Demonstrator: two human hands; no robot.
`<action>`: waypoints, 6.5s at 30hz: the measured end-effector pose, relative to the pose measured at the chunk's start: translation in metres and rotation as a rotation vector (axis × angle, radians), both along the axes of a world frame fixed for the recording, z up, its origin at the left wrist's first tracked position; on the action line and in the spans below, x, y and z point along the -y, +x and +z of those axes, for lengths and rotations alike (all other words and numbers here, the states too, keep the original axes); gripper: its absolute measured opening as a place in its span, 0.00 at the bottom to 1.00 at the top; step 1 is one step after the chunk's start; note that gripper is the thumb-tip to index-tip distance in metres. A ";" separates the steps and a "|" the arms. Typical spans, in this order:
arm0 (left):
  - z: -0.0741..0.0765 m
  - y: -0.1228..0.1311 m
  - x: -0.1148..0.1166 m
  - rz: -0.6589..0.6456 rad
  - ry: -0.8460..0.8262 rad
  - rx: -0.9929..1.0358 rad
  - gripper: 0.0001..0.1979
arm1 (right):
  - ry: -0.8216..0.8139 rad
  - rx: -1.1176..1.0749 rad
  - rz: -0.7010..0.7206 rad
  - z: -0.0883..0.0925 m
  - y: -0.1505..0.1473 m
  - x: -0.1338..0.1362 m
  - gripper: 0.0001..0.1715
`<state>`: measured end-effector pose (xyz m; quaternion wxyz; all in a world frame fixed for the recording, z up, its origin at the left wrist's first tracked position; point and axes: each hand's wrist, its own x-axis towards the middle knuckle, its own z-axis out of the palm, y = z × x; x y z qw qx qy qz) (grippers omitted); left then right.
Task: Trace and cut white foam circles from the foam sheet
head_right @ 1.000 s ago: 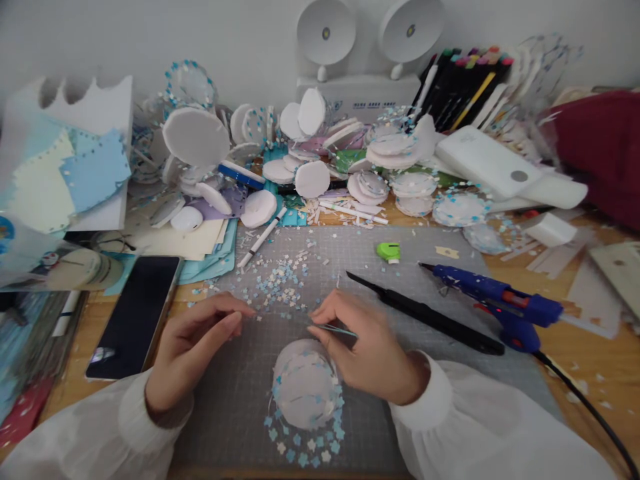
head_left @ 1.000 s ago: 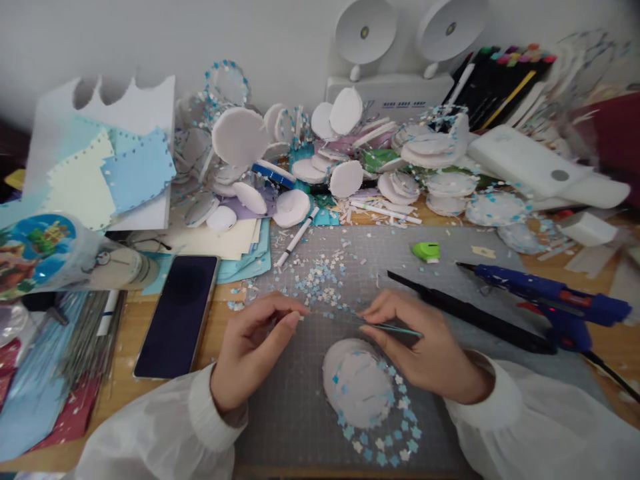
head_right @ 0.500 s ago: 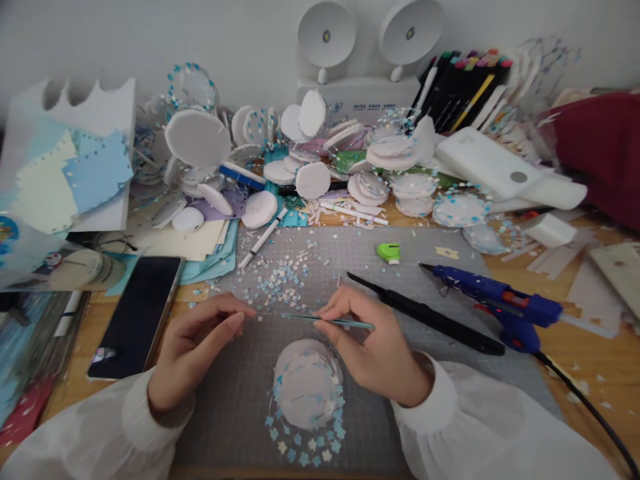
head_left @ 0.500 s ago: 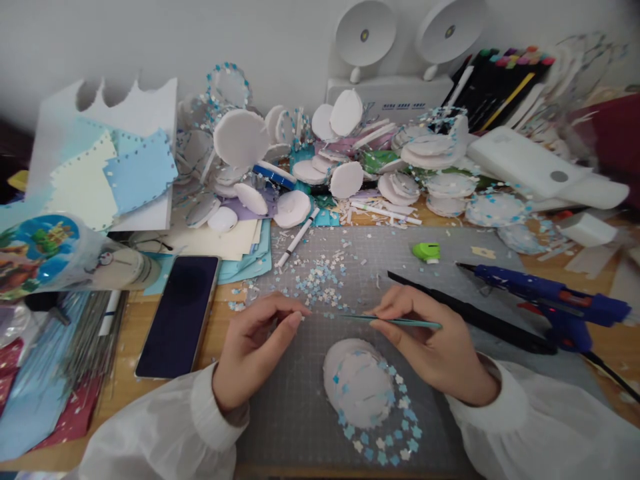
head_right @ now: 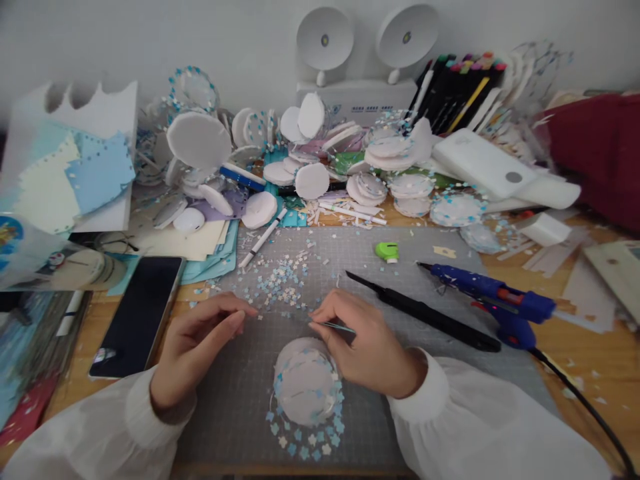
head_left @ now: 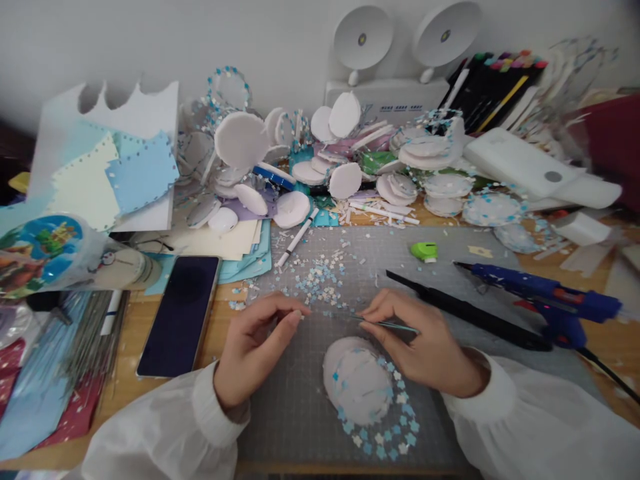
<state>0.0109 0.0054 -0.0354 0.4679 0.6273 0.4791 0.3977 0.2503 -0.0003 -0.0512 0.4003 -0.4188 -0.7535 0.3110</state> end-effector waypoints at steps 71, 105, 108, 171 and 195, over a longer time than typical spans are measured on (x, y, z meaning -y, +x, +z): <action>-0.008 0.018 -0.010 -0.284 0.753 -0.857 0.06 | -0.102 -0.436 -0.320 0.014 0.006 -0.003 0.06; -0.011 0.029 -0.011 -0.315 0.866 -0.962 0.06 | -0.056 -0.521 -0.413 0.009 0.006 -0.007 0.04; -0.013 0.030 -0.009 -0.329 0.890 -1.005 0.05 | -0.053 -0.541 -0.388 0.010 0.005 -0.005 0.04; 0.001 0.026 -0.003 -0.097 0.114 -0.017 0.08 | -0.459 -0.755 -0.136 0.015 -0.004 -0.002 0.13; -0.005 0.025 -0.004 -0.083 0.133 -0.002 0.09 | -0.412 -0.769 -0.127 0.015 -0.003 -0.001 0.10</action>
